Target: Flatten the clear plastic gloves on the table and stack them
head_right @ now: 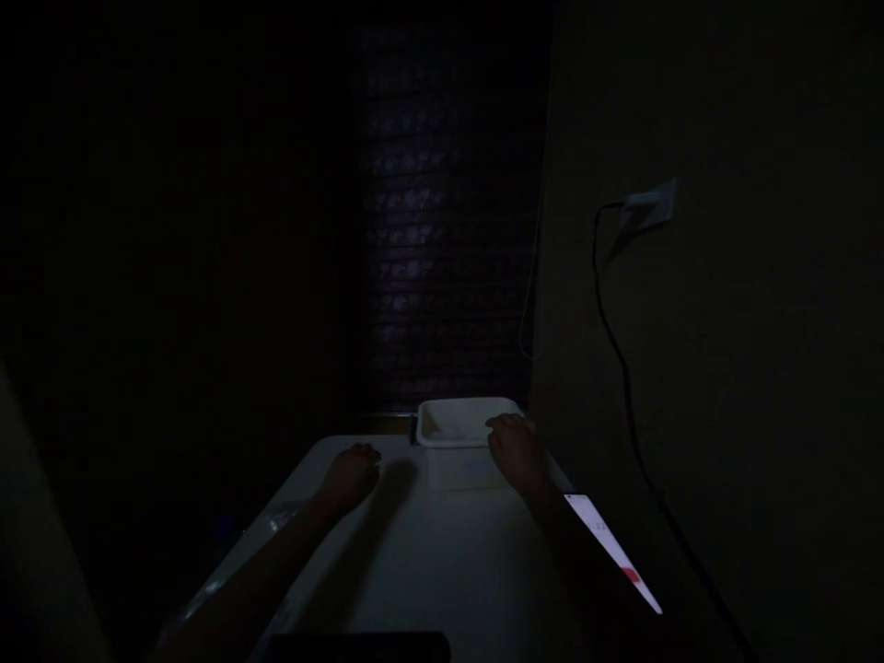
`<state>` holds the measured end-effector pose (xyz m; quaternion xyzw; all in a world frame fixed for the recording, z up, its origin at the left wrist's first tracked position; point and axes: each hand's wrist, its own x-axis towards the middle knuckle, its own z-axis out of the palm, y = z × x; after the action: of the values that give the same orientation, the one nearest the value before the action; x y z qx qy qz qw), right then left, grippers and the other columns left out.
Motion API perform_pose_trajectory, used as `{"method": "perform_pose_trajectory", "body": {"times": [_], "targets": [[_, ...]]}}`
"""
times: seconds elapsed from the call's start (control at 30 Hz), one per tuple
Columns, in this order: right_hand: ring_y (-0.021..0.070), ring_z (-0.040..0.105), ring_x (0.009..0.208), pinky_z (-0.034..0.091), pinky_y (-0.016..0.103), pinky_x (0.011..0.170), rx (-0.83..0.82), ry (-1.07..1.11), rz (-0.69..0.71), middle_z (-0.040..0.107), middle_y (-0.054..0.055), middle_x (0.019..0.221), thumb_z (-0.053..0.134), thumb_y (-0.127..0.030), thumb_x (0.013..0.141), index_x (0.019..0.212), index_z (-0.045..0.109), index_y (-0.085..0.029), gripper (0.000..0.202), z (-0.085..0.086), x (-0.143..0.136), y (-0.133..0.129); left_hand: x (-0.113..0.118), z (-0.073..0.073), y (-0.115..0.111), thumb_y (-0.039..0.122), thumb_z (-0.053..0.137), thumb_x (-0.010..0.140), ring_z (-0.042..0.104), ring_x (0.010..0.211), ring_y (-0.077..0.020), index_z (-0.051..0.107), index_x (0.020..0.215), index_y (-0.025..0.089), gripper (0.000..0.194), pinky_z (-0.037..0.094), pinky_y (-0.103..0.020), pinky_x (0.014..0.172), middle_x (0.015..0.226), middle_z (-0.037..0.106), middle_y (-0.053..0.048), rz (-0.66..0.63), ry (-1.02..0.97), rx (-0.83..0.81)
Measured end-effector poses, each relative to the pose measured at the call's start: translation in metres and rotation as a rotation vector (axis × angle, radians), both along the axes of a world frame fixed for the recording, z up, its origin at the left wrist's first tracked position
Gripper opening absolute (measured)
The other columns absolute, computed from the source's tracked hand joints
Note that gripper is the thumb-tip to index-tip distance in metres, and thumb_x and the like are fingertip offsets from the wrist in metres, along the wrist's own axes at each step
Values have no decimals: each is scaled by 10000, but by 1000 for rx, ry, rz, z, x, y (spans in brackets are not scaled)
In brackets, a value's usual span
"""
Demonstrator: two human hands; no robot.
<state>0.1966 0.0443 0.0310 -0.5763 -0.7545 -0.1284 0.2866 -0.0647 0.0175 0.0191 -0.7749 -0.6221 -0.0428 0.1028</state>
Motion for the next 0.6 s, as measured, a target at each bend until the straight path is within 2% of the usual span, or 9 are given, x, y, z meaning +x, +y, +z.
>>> {"method": "perform_pose_trajectory", "body": {"times": [0.13, 0.23, 0.37, 0.47, 0.6], "targets": [[174, 498, 849, 252, 299, 779, -34, -101, 104, 621, 62, 859, 338, -126, 727, 830, 611, -168, 295, -4, -25, -9, -45, -14, -13, 146, 380, 718, 498, 932, -239, 564, 898, 115, 260, 370, -349, 749, 941, 567, -144, 200, 70, -109], [177, 496, 830, 242, 306, 769, -65, -193, 198, 621, 75, 839, 351, -120, 726, 784, 615, -161, 273, -12, -41, -17, -69, -27, -21, 181, 413, 713, 486, 967, -266, 537, 961, 113, 286, 369, -380, 748, 993, 559, -156, 304, 10, -201], [182, 502, 817, 236, 316, 757, -94, -285, 248, 623, 81, 820, 371, -112, 714, 770, 609, -157, 249, -26, -53, -28, -84, -37, -23, 180, 421, 724, 518, 929, -255, 554, 911, 119, 238, 380, -357, 728, 977, 577, -143, 320, -82, -253], [184, 513, 787, 240, 327, 752, -147, -347, 265, 627, 85, 774, 374, -114, 713, 740, 607, -145, 237, -34, -55, -36, -83, -30, -20, 155, 380, 746, 549, 865, -229, 575, 828, 108, 216, 393, -295, 677, 910, 596, -138, 312, -96, -214], [179, 528, 776, 261, 330, 760, -210, -296, 262, 632, 89, 779, 367, -109, 711, 737, 609, -137, 245, -37, -53, -43, -69, -8, -14, 156, 340, 764, 559, 823, -214, 582, 792, 114, 248, 389, -275, 647, 862, 601, -139, 295, -105, -152]]}}
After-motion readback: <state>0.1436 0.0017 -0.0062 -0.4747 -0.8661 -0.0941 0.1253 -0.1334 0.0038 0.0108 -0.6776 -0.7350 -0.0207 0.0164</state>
